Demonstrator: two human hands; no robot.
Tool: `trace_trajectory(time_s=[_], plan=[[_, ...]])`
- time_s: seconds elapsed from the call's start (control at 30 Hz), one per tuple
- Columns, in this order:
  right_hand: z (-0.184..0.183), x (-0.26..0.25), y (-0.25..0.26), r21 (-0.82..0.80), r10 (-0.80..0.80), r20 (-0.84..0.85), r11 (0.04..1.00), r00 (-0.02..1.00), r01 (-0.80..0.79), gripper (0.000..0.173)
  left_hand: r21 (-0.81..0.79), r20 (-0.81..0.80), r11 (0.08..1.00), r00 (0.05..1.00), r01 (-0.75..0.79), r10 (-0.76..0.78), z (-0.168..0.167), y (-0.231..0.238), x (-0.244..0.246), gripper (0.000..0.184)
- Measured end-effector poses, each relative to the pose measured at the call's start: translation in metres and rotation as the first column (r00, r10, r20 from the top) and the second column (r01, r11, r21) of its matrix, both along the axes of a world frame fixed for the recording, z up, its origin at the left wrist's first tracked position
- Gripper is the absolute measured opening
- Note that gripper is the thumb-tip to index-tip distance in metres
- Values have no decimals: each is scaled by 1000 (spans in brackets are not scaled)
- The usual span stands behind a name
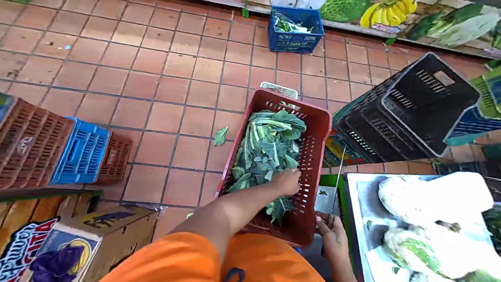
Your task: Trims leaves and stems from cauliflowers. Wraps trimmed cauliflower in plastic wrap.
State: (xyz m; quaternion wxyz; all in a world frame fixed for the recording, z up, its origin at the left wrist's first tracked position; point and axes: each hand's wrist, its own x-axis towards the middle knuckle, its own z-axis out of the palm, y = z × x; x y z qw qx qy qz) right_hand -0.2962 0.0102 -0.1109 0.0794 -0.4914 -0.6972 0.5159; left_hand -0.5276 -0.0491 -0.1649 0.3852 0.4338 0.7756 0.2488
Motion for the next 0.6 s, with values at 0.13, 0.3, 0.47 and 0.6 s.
trace_trajectory(time_s=[0.13,0.3,0.47,0.6], plan=[[20,22,4,-67,20,-33,998,999,-22,19,-251,-90,966,992,64,-89,-43,42,7,73],[31,42,9,-122,38,-106,991,994,-50,19,-182,-225,979,966,88,-129,-37,11,23,68],[34,16,11,-199,135,-86,968,987,-150,22,-51,-239,995,966,83,-93,-33,-67,46,63],[12,-39,14,-187,298,-28,936,954,-298,48,36,-158,997,985,68,-62,-17,-75,26,58]])
